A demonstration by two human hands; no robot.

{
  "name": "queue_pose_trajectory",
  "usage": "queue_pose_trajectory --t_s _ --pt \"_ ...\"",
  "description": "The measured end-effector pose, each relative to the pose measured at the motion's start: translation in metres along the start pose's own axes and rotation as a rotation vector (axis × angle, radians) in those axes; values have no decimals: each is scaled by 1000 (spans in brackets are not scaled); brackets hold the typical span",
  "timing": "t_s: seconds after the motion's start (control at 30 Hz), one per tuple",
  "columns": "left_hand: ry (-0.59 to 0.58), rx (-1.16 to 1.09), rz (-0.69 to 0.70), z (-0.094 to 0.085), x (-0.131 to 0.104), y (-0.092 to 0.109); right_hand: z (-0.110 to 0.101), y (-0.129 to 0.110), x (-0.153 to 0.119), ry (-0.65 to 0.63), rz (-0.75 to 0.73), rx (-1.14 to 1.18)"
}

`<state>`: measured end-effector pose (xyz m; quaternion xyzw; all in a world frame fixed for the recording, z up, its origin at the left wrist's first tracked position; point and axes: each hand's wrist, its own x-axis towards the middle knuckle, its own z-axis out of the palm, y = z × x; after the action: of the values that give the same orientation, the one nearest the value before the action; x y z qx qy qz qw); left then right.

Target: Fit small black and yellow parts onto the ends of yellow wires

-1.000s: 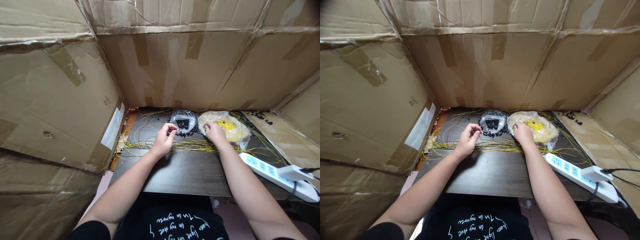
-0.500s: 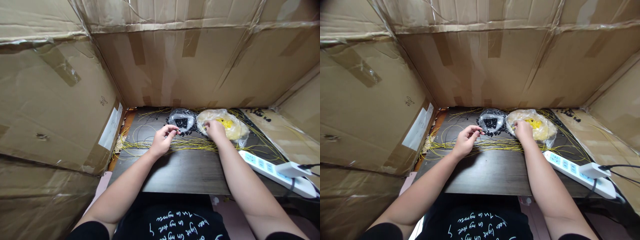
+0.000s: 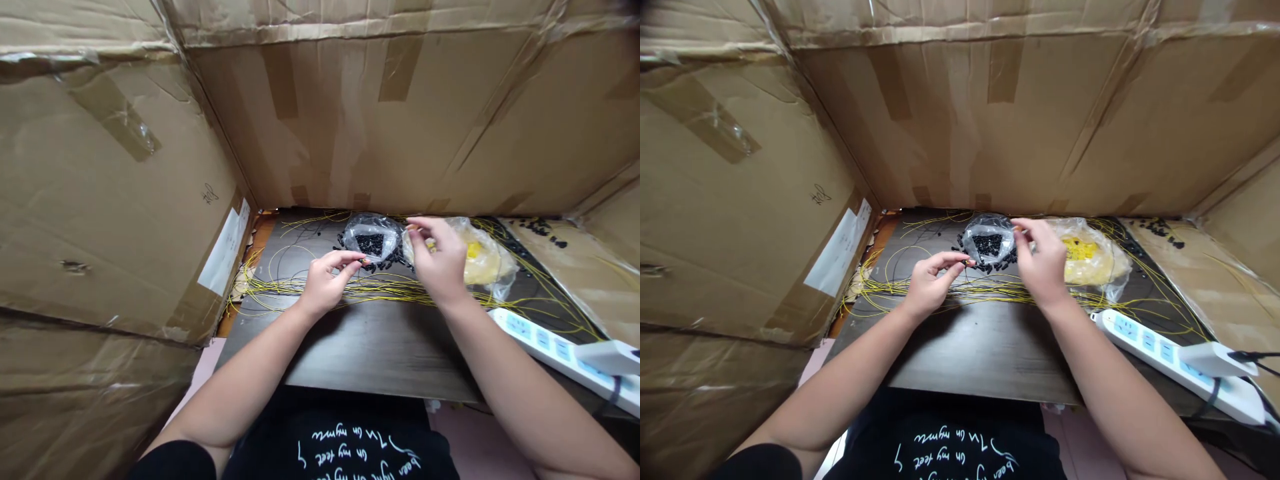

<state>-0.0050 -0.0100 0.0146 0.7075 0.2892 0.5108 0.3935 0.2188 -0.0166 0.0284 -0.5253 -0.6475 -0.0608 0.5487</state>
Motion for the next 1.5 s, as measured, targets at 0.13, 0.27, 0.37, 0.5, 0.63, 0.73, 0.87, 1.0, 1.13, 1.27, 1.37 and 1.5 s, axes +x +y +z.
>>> queue_pose_trajectory --t_s 0.13,0.27,0.37,0.5,0.63,0.73,0.87,1.0,1.13,1.27,1.37,1.5 --pt "33 166 110 -1 -1 7 12 -36 -31 -108 -47 257" --pt "11 166 75 1 -2 11 20 -35 -54 -98 110 424" --pt "-17 94 -5 5 -3 11 20 -33 -58 -77 182 514" --pt "-38 -89 -102 8 -4 7 18 -37 -57 -104 162 528" --pt "-22 -146 -128 9 -4 3 16 -40 -57 -124 121 507" --pt "1 -116 -121 8 -4 4 16 -41 -57 -119 107 496" --pt "17 -65 -88 8 -3 7 17 -41 -58 -111 69 497" --pt "13 20 -34 8 -3 9 17 -40 -57 -85 34 450" --pt "-6 69 7 7 -3 9 16 -40 -56 -88 39 423" --pt "-32 86 19 6 -3 9 15 -40 -54 -117 92 436" --pt "-45 96 21 5 -3 7 15 -41 -53 -166 144 465" --pt "-33 65 -3 5 -3 5 17 -41 -55 -197 213 537"
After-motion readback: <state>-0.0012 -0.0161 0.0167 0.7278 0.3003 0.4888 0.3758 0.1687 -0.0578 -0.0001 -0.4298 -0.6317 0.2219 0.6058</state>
